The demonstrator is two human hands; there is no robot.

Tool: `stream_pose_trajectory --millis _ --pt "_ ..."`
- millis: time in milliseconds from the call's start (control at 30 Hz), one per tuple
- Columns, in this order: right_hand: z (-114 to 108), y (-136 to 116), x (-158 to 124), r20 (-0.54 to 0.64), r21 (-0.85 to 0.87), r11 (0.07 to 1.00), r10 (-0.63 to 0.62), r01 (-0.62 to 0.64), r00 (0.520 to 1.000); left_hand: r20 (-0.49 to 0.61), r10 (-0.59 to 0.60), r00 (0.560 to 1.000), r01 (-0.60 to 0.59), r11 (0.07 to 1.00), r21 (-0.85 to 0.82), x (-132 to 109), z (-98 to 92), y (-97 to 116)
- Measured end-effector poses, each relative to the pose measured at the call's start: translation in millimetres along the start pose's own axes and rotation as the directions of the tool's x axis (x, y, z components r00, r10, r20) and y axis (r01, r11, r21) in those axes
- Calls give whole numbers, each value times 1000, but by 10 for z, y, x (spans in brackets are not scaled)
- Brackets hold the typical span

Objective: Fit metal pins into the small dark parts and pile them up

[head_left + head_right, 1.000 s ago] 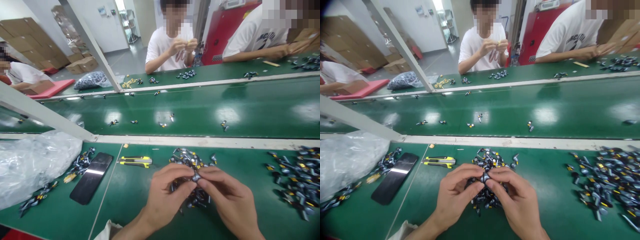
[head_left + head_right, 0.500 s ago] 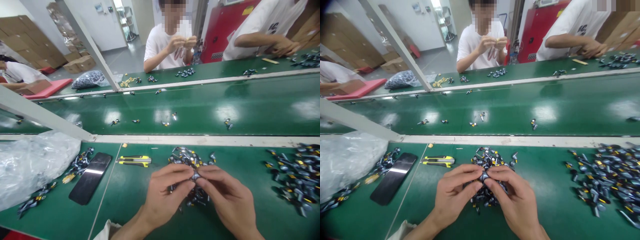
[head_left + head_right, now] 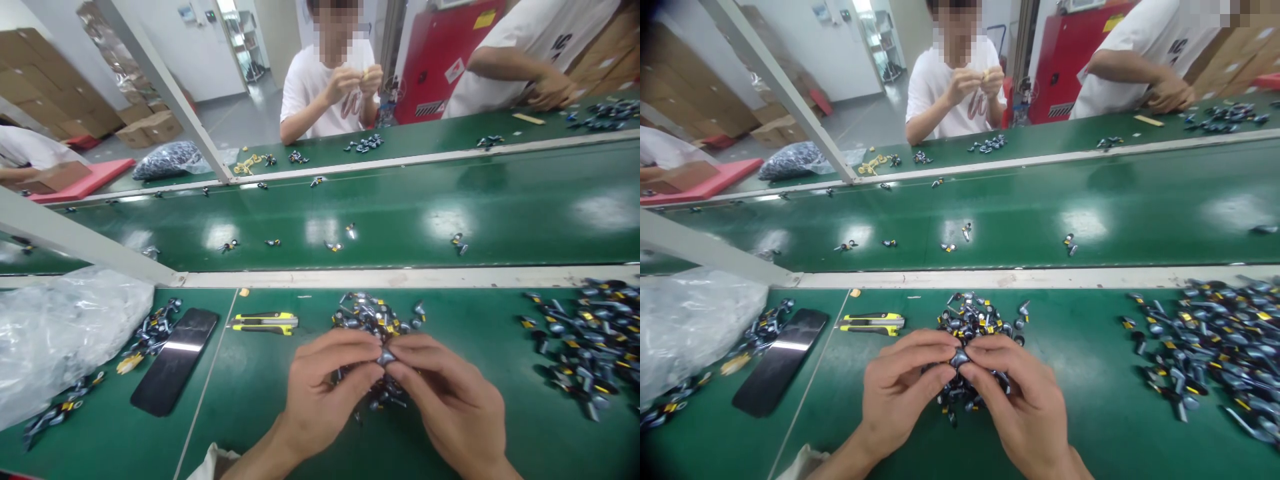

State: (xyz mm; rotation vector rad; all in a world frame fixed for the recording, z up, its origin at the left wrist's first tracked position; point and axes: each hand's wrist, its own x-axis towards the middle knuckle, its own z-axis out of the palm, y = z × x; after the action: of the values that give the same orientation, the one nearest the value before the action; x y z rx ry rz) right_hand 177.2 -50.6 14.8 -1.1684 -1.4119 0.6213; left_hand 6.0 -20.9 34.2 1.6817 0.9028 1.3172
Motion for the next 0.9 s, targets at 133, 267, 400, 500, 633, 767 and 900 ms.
stream_pose_trajectory --millis 133,267,400,500,633,767,900 --pt "32 8 -38 -11 7 1000 -20 20 1000 -8 31 999 -31 999 16 -15 2 0" --pt "37 15 -46 -5 -13 998 -54 54 999 -22 28 999 -28 1000 11 -38 17 6" --pt "34 15 -48 -14 -46 987 -154 153 988 -40 12 999 -12 1000 -12 -53 38 15" --pt "45 29 -66 -25 -50 992 -114 113 993 -59 20 998 -21 1000 -16 -52 49 22" --pt "57 62 -97 -25 -23 999 -44 43 999 -60 31 998 -30 999 11 -40 59 28" --pt "45 72 -99 -39 -60 994 -94 92 995 -70 13 997 -13 1000 12 -40 69 32" --pt "31 73 -84 -36 -121 975 -189 184 981 -69 -39 997 36 999 -38 -59 85 31"
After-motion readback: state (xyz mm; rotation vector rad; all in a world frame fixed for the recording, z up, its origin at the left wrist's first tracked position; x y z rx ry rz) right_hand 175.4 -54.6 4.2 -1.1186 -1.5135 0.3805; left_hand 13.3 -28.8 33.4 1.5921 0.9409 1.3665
